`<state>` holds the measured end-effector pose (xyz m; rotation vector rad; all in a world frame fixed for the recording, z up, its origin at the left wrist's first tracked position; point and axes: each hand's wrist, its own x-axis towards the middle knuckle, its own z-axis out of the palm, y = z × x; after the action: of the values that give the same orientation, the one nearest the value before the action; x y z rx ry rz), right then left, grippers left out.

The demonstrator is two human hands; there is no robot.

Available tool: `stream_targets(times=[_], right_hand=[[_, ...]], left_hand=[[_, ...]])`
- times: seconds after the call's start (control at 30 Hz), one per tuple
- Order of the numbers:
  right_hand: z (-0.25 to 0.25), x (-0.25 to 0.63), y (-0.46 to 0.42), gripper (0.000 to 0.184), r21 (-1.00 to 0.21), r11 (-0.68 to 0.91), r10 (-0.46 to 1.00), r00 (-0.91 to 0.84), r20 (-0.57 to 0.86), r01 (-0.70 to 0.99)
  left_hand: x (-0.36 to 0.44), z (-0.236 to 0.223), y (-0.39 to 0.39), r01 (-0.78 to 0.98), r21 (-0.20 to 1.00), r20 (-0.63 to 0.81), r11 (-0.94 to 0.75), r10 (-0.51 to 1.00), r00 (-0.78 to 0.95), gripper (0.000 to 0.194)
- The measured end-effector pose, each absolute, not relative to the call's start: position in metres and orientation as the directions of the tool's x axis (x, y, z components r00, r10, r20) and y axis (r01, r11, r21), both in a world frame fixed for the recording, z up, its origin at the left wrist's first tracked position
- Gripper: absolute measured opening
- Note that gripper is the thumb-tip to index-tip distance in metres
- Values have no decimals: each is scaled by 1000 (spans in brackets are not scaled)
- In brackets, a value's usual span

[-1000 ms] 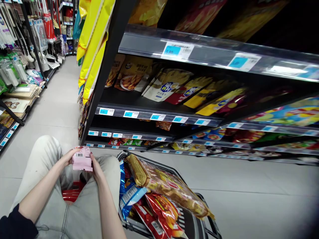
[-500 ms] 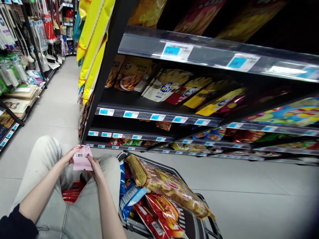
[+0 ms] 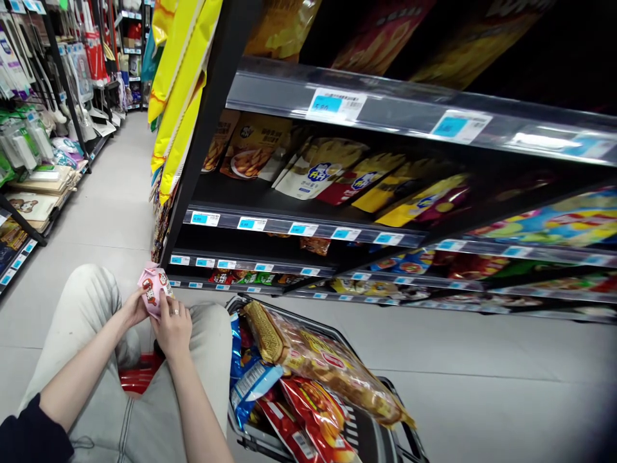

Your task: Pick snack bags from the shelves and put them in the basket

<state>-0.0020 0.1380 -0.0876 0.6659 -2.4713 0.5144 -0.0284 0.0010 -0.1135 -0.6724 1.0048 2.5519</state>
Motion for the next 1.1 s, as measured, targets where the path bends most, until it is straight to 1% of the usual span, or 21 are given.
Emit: stream_targets(times=[0.07, 0.17, 0.3, 0.53, 0.6, 0.7, 0.73, 0.8, 0.87, 0.9, 0.93, 0.97, 1.0, 1.03, 1.07, 1.1], right_hand=[[-83, 1, 136, 45, -148, 756, -369, -602, 708, -637], [-75, 7, 132, 39, -81, 697, -367, -452, 813, -713], [-73, 17, 126, 39, -56, 631, -368, -362, 857, -774], [-80, 21, 124, 37, -58, 603, -374, -346, 861, -796], [-83, 21, 124, 40, -105, 573, -379, -376, 845, -813], [-89, 19, 127, 46, -239, 517, -330, -449, 830, -822], [-90, 17, 128, 49, -311, 501, -272, -488, 829, -808], [-92, 13, 131, 52, -477, 470, -108, -584, 804, -743], [-92, 8, 135, 48, -659, 418, 53, -707, 705, -625], [-92, 5, 138, 45, -772, 353, 129, -789, 600, -529], [-91, 3, 140, 42, -875, 260, 192, -866, 461, -409], [-90, 0, 141, 41, -949, 148, 229, -924, 307, -279], [-90, -3, 143, 41, -988, 32, 244, -957, 156, -153], [-90, -5, 143, 42, -996, -63, 242, -969, 40, -57], [-91, -8, 144, 44, -993, -120, 237, -971, -26, -3], [-92, -11, 144, 45, -989, -147, 230, -972, -56, 22]], left_hand=[[-27, -113, -3, -416, 515, -505, -749, 126, -854, 43], [-23, -109, -6, -397, 462, -472, -793, 159, -867, 56], [-17, -103, -6, -415, 404, -422, -815, 236, -875, 71], [-14, -102, -7, -445, 378, -354, -811, 317, -880, 83], [-15, -102, -7, -450, 383, -347, -807, 326, -880, 84], [-16, -101, -7, -441, 398, -345, -804, 314, -885, 88], [-17, -101, -8, -435, 406, -346, -804, 305, -887, 91], [-20, -101, -8, -423, 421, -352, -802, 286, -891, 97], [-24, -103, -8, -409, 436, -371, -802, 254, -893, 94], [-26, -105, -8, -400, 444, -390, -802, 229, -892, 87], [-29, -108, -8, -390, 452, -414, -802, 199, -888, 76], [-31, -111, -7, -379, 461, -441, -802, 164, -882, 64], [-33, -114, -7, -370, 470, -469, -802, 128, -874, 54], [-34, -116, -6, -362, 478, -496, -800, 95, -863, 46], [-35, -118, -6, -357, 485, -519, -799, 66, -853, 41], [-36, -119, -5, -351, 492, -537, -797, 40, -843, 38]])
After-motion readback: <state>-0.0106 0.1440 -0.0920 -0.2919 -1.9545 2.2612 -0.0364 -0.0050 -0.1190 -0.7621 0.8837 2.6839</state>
